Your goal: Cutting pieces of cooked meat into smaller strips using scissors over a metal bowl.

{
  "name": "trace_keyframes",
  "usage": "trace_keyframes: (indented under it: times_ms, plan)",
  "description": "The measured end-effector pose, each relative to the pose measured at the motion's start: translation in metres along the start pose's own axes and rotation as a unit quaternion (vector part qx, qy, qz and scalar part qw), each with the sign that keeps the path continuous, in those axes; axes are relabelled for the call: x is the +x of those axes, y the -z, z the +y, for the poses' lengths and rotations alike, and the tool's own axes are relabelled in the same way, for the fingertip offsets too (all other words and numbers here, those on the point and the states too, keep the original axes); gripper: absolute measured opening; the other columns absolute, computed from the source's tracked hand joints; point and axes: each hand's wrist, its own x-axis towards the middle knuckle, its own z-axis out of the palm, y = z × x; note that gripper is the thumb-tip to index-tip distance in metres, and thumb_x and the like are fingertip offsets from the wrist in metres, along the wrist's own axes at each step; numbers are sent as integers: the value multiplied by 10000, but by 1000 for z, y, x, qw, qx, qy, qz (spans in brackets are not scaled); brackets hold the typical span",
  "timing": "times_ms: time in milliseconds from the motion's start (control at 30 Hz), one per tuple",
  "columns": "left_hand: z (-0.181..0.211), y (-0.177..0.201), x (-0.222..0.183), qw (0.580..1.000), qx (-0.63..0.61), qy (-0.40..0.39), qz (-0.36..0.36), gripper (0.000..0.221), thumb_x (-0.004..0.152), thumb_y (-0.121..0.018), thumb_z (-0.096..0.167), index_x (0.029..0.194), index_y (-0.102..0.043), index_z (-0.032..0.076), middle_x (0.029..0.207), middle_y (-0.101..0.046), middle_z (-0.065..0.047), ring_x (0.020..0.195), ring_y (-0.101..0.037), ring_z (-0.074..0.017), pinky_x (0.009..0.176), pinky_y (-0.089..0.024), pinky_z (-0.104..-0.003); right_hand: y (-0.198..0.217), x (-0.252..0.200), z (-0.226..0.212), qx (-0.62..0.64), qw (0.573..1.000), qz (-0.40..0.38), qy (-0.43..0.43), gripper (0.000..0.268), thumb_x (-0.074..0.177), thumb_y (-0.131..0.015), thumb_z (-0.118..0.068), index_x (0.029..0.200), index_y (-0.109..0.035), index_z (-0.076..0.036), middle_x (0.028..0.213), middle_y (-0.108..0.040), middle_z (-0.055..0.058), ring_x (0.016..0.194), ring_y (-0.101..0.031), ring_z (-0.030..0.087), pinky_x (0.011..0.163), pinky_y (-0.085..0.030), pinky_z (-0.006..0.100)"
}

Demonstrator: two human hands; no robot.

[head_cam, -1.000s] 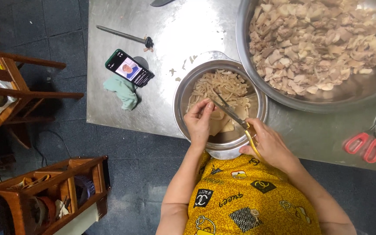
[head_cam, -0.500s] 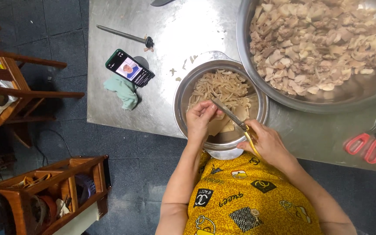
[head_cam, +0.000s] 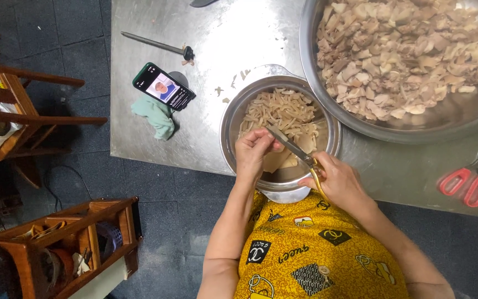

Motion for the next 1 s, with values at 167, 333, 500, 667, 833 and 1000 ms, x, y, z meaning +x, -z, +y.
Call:
trace_keyframes:
  times_ms: [167,333,500,667,833,1000]
  plan:
    - [-23,1,-1,999,1,24,-26,87,880,-739,-11,956,-724,-51,747,-719,-217,652,-754,-251,668,-659,-381,10,6,-9,-18,1000,-19,-7,713,783,-705,-621,1236,-542,-95,741,-621,124,696,-669,298,651,-535,391]
    - [-12,3,-3,999,10,23,-24,104,880,-745,1,966,-726,-54,746,-724,-211,647,-754,-244,673,-658,-371,-4,3,9,-16,999,-31,-1,604,809,-725,-547,1187,-567,-104,642,-611,106,615,-661,294,598,-515,373]
    - [-7,3,-3,999,22,27,-27,103,885,-748,18,969,-729,-39,744,-723,-187,649,-756,-233,681,-657,-357,-4,2,8,-10,999,-34,-12,527,825,-731,-509,1138,-598,-107,593,-616,84,542,-632,242,543,-486,308]
    - [33,-6,-10,947,303,-104,-27,854,787,-886,152,1464,-410,-60,1271,-620,-301,1051,-692,-382,931,-566,-571,-8,1,20,111,994,0,16,481,778,-825,-298,1136,-610,-60,576,-622,87,457,-575,212,480,-470,269]
    - [49,-5,-15,913,374,-164,4,717,933,-744,160,1513,-361,-15,1421,-505,-286,1240,-569,-481,1028,-483,-648,-27,12,69,376,924,-39,53,590,801,-747,-340,1233,-525,-4,659,-632,99,476,-622,178,466,-544,282]
    - [49,-9,-19,827,528,-171,-84,606,890,-737,74,1454,-522,23,1506,-433,-274,1333,-451,-561,1099,-385,-657,-34,19,80,438,897,-48,27,421,893,-674,-182,1226,-487,-5,617,-616,69,367,-586,133,358,-517,247]
